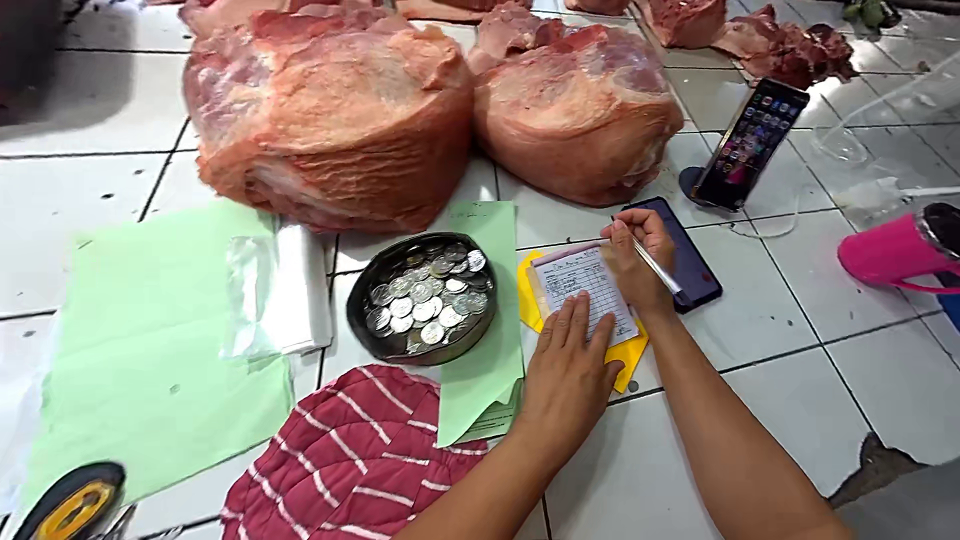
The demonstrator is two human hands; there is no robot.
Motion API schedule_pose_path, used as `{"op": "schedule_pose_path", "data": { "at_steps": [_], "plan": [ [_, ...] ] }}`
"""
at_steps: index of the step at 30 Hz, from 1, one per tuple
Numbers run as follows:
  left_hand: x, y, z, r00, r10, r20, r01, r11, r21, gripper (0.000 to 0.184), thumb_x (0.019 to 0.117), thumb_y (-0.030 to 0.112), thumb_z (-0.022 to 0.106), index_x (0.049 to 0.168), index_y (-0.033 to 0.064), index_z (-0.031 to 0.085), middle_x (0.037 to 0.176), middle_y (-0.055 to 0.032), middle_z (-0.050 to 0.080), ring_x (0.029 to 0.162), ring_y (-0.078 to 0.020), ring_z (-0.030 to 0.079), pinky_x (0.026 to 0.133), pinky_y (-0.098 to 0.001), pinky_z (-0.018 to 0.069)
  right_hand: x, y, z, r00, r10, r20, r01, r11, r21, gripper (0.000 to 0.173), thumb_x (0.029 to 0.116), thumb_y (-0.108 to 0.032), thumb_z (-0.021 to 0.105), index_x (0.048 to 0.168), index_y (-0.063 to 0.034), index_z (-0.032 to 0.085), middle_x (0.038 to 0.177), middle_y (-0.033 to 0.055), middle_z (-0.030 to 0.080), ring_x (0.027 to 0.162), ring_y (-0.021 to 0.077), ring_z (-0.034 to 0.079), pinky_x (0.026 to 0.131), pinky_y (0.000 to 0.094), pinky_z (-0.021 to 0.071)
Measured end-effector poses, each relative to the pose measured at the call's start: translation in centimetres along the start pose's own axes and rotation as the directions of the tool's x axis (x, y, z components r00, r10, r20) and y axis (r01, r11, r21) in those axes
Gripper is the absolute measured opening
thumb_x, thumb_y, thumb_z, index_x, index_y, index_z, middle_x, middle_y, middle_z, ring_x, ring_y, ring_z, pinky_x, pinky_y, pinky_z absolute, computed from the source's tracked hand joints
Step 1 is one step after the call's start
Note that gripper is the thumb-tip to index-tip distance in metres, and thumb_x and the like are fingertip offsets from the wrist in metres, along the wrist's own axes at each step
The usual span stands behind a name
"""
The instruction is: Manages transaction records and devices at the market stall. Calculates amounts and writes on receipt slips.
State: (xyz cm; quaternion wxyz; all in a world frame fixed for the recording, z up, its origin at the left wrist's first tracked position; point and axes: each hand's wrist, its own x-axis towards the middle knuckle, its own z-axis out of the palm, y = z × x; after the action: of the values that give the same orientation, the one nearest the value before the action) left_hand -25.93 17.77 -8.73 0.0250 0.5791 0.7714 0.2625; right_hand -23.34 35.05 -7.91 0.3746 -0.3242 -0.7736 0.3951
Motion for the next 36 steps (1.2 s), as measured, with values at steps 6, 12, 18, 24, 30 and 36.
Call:
{"op": "schedule_pose_path", "data": {
  "at_steps": [6,12,18,24,30,36],
  "plan": [
    [0.1,-0.6,0.1,1.000,0.014,-0.019,-0.013,1.000,0.016,0.046,0.0962,0.037,0.059,0.132,0.0111,0.069,0.146,-0.0219,0.056,0.134,-0.0415,0.055,0.109,-0.0526,0.0446,1.5,2.0,-7.2,0.947,0.195,-0.257,-0.293,0.854,-0.430,0.044,0.1121,-0.031,0.036,0.131,0.0024,0.058,0.112,0.0264,0.068,0.105,0.0447,0.067,0.088,0.0633,0.0504],
    [0.0,-0.7,0.2,1.000,0.015,-0.026,-0.015,1.000,0.016,0.046,0.0955,0.037,0.059,0.132,0.0120,0.069,0.147,-0.0213,0.056,0.134,-0.0413,0.055,0.109,-0.0525,0.0450,-0.1,1.8,-9.4,0.963,0.234,-0.137,-0.268,0.894,-0.358,0.043,0.1124,-0.033,0.035,0.128,-0.0018,0.060,0.113,0.0176,0.072,0.101,0.0338,0.071,0.085,0.0562,0.0543],
    [0.0,-0.8,0.2,0.999,0.015,-0.032,-0.014,0.999,0.030,0.046,0.0955,0.039,0.058,0.131,0.0122,0.070,0.145,-0.0207,0.058,0.133,-0.0401,0.057,0.108,-0.0505,0.0457,0.2,3.0,-7.4,0.983,-0.137,0.126,0.174,0.913,-0.368,0.040,0.1081,-0.025,0.039,0.109,-0.0043,0.073,0.118,0.0104,0.073,0.135,0.0348,0.054,0.117,0.0654,0.0256],
    [0.0,-0.8,0.2,1.000,0.011,-0.022,-0.011,1.000,0.022,0.047,0.0958,0.039,0.058,0.133,0.0122,0.068,0.147,-0.0207,0.056,0.135,-0.0402,0.056,0.110,-0.0508,0.0444,0.2,3.1,-8.4,0.994,-0.049,0.096,0.079,0.935,-0.345,0.041,0.1096,-0.027,0.037,0.118,-0.0027,0.070,0.125,0.0105,0.072,0.135,0.0322,0.055,0.115,0.0633,0.0301],
    [0.0,-0.7,0.1,1.000,0.010,-0.018,-0.010,1.000,0.018,0.047,0.0959,0.038,0.057,0.133,0.0117,0.068,0.148,-0.0207,0.056,0.135,-0.0405,0.055,0.110,-0.0509,0.0436,0.2,2.3,-9.4,0.954,0.289,-0.085,-0.297,0.863,-0.409,0.036,0.1125,-0.028,0.038,0.118,-0.0011,0.061,0.102,0.0192,0.071,0.096,0.0330,0.069,0.082,0.0540,0.0511],
    [-0.1,-0.7,0.2,0.999,0.007,-0.033,-0.007,1.000,0.014,0.047,0.0947,0.037,0.060,0.132,0.0108,0.069,0.146,-0.0222,0.057,0.134,-0.0418,0.056,0.109,-0.0517,0.0444,-0.6,2.0,-9.5,0.986,0.155,-0.059,-0.166,0.932,-0.322,0.033,0.1109,-0.026,0.041,0.117,-0.0014,0.062,0.114,0.0129,0.073,0.102,0.0250,0.069,0.087,0.0489,0.0520]
  ]
}}
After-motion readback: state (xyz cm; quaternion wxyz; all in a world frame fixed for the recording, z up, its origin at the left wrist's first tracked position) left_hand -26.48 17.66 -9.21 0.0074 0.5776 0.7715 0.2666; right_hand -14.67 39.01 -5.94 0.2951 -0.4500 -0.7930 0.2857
